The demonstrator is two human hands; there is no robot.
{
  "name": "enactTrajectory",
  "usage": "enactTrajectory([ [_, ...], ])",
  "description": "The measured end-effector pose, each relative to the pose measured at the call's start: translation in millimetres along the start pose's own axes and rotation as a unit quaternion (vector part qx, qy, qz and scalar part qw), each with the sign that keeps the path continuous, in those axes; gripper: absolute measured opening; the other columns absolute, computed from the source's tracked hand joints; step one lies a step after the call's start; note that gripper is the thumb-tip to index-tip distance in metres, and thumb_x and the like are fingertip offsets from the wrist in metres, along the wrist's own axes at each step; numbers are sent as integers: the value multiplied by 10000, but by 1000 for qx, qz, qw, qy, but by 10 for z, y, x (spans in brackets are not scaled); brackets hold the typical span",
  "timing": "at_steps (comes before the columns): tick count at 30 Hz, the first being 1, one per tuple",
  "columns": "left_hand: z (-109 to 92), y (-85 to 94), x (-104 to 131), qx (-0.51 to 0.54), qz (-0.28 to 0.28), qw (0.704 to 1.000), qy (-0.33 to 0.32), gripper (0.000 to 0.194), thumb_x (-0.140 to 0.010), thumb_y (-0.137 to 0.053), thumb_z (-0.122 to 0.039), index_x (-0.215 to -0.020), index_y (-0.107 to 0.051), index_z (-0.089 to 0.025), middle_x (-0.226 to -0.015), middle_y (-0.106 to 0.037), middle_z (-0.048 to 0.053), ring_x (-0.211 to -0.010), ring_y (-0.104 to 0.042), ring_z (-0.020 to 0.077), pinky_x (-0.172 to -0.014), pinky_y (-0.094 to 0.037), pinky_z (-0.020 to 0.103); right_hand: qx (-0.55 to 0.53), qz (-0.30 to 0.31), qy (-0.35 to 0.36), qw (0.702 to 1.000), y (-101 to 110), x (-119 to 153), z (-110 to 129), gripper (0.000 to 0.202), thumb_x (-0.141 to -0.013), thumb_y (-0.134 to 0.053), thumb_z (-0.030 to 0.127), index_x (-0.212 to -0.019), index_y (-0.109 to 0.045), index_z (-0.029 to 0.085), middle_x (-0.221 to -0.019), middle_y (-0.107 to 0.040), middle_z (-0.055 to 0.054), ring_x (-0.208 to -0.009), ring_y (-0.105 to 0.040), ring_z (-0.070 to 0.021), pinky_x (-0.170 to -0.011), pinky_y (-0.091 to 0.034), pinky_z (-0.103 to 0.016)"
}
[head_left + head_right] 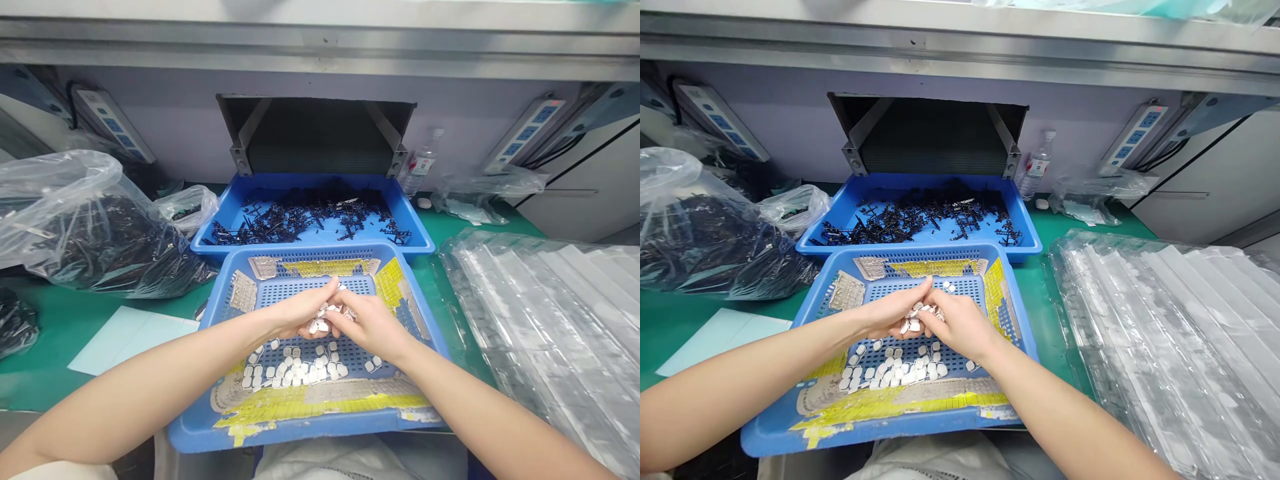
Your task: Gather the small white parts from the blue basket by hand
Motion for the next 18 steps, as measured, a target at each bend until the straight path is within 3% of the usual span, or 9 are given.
enactTrajectory([
  [6, -4, 18, -6, 33, 40, 999, -13, 582, -717, -321, -719, -691, -472, -158, -534, -533, 19, -348, -342, 59, -302, -125, 153, -51, -32, -16, 998, 29, -7, 52, 159, -837, -445, 224, -684, -485, 209, -555, -615, 38, -577, -573, -133, -630, -400, -259],
  [11, -29, 9, 5, 50, 67, 996, -21, 630, -714, -267, -739, -722, -492, -150, -547, -537, 23, -349, -359, 66, -286, -149, 156, -76, -72, -84, 991, 75, -5, 10, 187, -825, -454, 303, -684, -514, 196, -537, -599, 25, -521, -503, -131, -568, -363, -256],
  [18, -51, 17, 26, 53, 55, 997, -9, 609, -767, -209, -692, -820, -497, -158, -565, -534, 20, -361, -361, 72, -298, -171, 159, -156, -109, -116, 975, 115, -30, -64, 270, -781, -402, 300, -531, -407, 198, -415, -340, 65, -418, -348, -104, -473, -285, -225],
])
Point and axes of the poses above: each hand's wrist, its own x-axis away from the middle knuckle, its own y-axis out of the back of the hand, z = x × y, the point moved 2 cm from there along -x, towards the middle knuckle
